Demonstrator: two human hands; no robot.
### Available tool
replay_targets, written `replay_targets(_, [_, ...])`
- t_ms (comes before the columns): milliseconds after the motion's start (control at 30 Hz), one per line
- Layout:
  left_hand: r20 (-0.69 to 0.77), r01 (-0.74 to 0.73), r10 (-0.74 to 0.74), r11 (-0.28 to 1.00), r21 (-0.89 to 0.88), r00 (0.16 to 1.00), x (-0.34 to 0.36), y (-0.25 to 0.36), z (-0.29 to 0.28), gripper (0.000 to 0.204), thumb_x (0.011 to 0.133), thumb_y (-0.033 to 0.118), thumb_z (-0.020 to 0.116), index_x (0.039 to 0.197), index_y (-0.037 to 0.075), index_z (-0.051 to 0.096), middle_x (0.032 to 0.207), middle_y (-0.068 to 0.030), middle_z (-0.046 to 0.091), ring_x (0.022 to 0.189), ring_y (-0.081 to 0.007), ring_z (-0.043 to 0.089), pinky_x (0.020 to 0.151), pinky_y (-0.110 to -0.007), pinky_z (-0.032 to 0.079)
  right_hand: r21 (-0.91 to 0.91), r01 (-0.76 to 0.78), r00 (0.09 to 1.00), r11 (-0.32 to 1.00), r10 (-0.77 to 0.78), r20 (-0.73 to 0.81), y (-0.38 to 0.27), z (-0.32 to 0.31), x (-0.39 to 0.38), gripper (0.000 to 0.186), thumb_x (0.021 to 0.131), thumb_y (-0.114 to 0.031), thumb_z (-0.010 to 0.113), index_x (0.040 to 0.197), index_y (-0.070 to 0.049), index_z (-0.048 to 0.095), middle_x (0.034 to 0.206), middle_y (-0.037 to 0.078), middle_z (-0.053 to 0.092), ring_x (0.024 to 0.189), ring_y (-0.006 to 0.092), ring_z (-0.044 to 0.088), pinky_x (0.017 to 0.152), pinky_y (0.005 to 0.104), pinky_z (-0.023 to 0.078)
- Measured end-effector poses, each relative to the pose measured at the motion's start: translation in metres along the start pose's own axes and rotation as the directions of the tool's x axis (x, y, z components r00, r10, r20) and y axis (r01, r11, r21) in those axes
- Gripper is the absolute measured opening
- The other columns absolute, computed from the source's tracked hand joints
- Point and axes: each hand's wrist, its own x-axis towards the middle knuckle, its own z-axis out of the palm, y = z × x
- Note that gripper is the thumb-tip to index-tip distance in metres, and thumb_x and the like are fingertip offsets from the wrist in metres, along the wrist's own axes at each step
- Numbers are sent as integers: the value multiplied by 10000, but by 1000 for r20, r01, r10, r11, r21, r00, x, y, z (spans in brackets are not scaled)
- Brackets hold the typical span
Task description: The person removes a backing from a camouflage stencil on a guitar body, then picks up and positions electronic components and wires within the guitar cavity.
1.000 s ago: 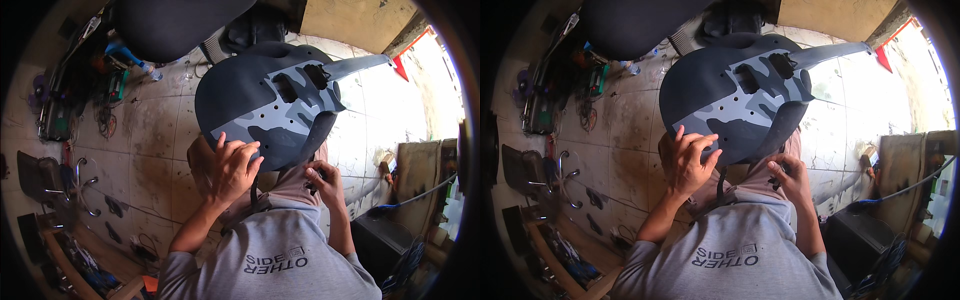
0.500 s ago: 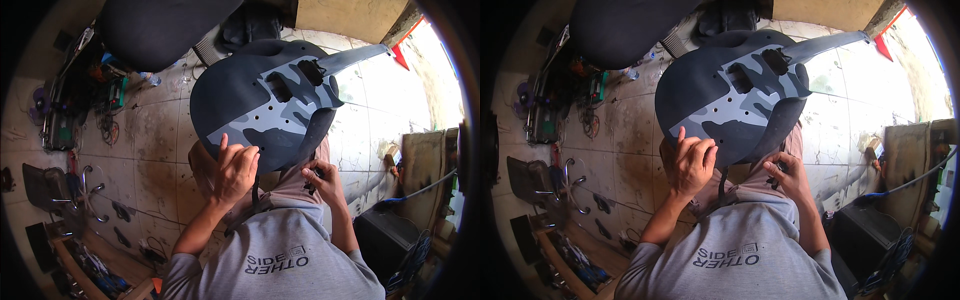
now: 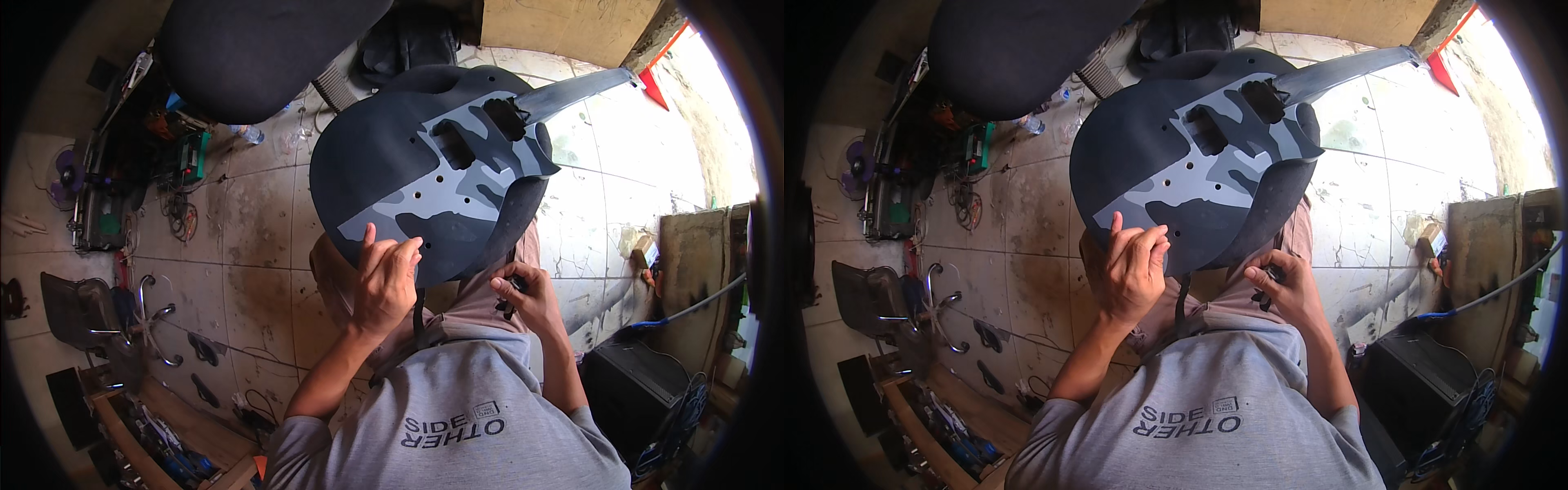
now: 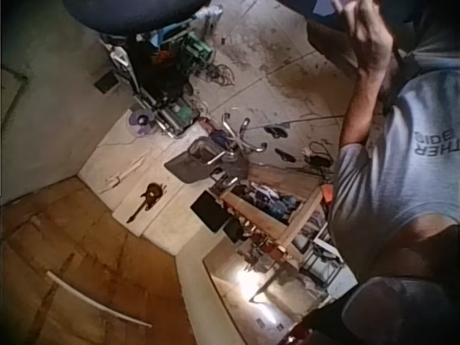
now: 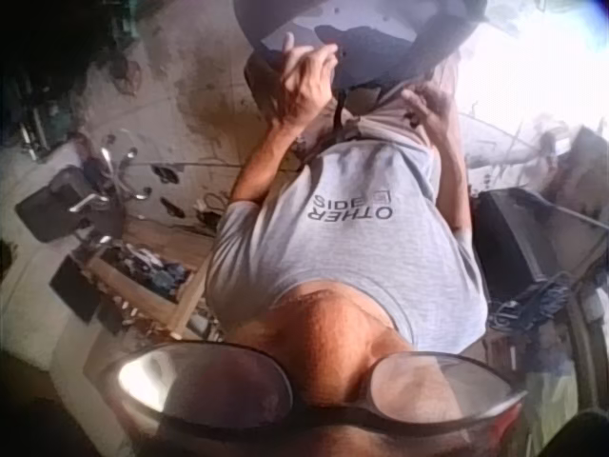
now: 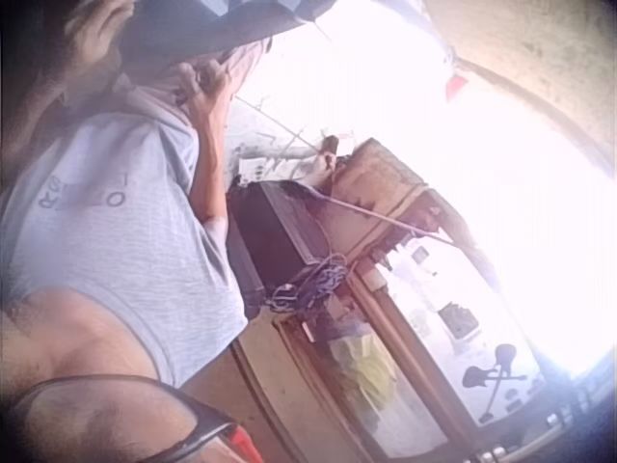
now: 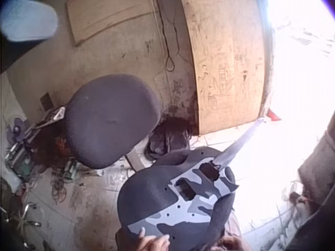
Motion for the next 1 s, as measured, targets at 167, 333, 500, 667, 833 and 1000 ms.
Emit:
replay_targets(167, [-12,21,-22,999,-34,1000,-7,0,0,275,947,34,747,1217,16,697,920,-46,710,914,-199,670,1237,-535,379,-30,23,1000,999,-23,-11,5,0,0,296,950,-270,828,936,8,726,774,3,660,728,83,594,659,275,471])
replay_targets(333, [-102,38,-49,994,-101,994,-15,-7,-2,246,964,59,742,1205,35,696,947,-41,722,923,-212,673,1235,-546,374,-38,25,999,999,-26,-22,12,0,1,298,946,-262,831,932,14,721,794,18,663,749,91,591,672,284,472])
replay_targets(500, [-61,24,-31,994,-109,998,-8,-8,-6,298,937,98,780,1216,47,690,979,-38,730,954,-214,670,1249,-558,345,-49,42,999,998,-43,-18,16,0,2,313,941,-259,834,930,28,711,810,35,666,773,107,591,693,288,471])
replay_targets(667, [-13,0,-1,994,-113,1000,-8,-9,-5,358,889,103,820,1218,49,690,985,-34,734,967,-206,668,1269,-574,300,-67,47,999,997,-48,-10,13,2,2,319,942,-262,832,926,32,710,808,46,666,772,116,589,700,296,471])
replay_targets(833, [23,-60,61,997,-46,998,-6,-9,-5,361,882,85,817,1217,42,690,947,-26,737,969,-202,668,1271,-577,294,-80,33,999,996,-34,-5,14,2,2,337,940,-282,830,922,32,710,804,52,664,764,122,588,694,305,471])
replay_targets(1000, [39,-40,42,999,-36,998,-2,-6,-7,300,910,93,799,1193,50,710,911,-1,741,940,-204,667,1255,-552,338,-104,41,999,994,-41,-2,14,2,2,353,936,-299,830,917,32,710,800,61,664,759,133,591,685,313,470])
